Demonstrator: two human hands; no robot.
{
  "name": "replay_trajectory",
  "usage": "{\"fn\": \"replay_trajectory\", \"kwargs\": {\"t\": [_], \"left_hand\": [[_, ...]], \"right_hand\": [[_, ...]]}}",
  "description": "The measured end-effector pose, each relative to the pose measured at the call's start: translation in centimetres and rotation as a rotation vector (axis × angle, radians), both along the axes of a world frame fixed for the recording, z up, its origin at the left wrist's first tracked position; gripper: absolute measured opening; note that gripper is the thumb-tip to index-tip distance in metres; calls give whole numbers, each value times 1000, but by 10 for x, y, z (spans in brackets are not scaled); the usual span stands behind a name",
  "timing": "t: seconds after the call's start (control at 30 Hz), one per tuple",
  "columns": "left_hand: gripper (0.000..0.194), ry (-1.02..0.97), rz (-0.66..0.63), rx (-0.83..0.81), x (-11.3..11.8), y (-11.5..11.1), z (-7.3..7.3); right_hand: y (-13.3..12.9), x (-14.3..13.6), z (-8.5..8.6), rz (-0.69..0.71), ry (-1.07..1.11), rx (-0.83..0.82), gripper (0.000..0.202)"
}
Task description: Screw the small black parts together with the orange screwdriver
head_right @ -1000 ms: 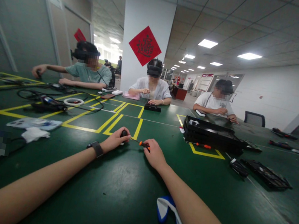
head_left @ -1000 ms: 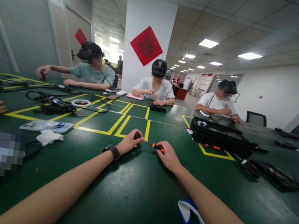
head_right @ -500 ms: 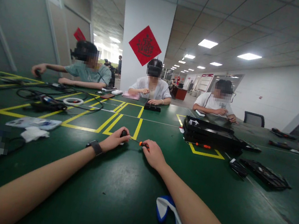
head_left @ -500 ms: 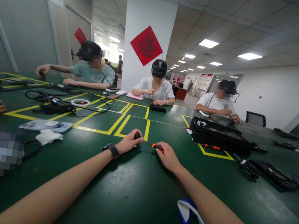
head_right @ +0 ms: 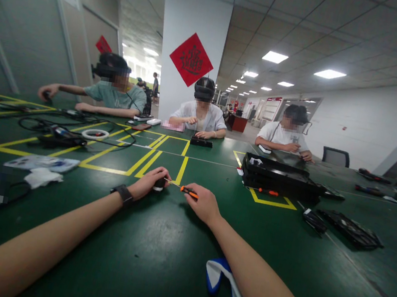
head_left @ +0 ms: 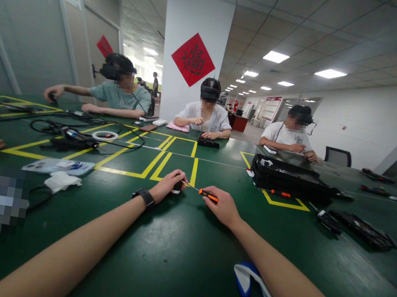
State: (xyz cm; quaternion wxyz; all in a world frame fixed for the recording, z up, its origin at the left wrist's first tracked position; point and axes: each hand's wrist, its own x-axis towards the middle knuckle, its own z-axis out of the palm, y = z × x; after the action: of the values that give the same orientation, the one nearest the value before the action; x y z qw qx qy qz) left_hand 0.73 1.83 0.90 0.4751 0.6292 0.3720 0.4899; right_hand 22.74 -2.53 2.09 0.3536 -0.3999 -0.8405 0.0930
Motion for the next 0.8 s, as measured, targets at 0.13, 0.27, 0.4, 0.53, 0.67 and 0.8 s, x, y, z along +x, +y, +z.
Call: {"fn": "replay_trajectory", "kwargs": {"t": [0.13,0.27,0.4,0.53,0.67,0.8], "left_hand": [[34,-4,18,-10,1,-1,2],[34,-18,15,-25,2,-2,4],[34,-76,9,-37,1,-1,3],[32,-121,-9,-54,1,1,2],[31,-129,1,-57,1,1,1],[30,-122,-6,-48,0,2,0]], "right_hand": [[-1,-1,1,-9,-7,23,23],[-1,-1,0,-18,-12,31,22],[0,0,-1,-19,-14,45,23],[1,0,-2,-29,-14,57,23],[0,0,-1,-23,-8,58,22],[0,0,-1,-23,-7,56,22]]}}
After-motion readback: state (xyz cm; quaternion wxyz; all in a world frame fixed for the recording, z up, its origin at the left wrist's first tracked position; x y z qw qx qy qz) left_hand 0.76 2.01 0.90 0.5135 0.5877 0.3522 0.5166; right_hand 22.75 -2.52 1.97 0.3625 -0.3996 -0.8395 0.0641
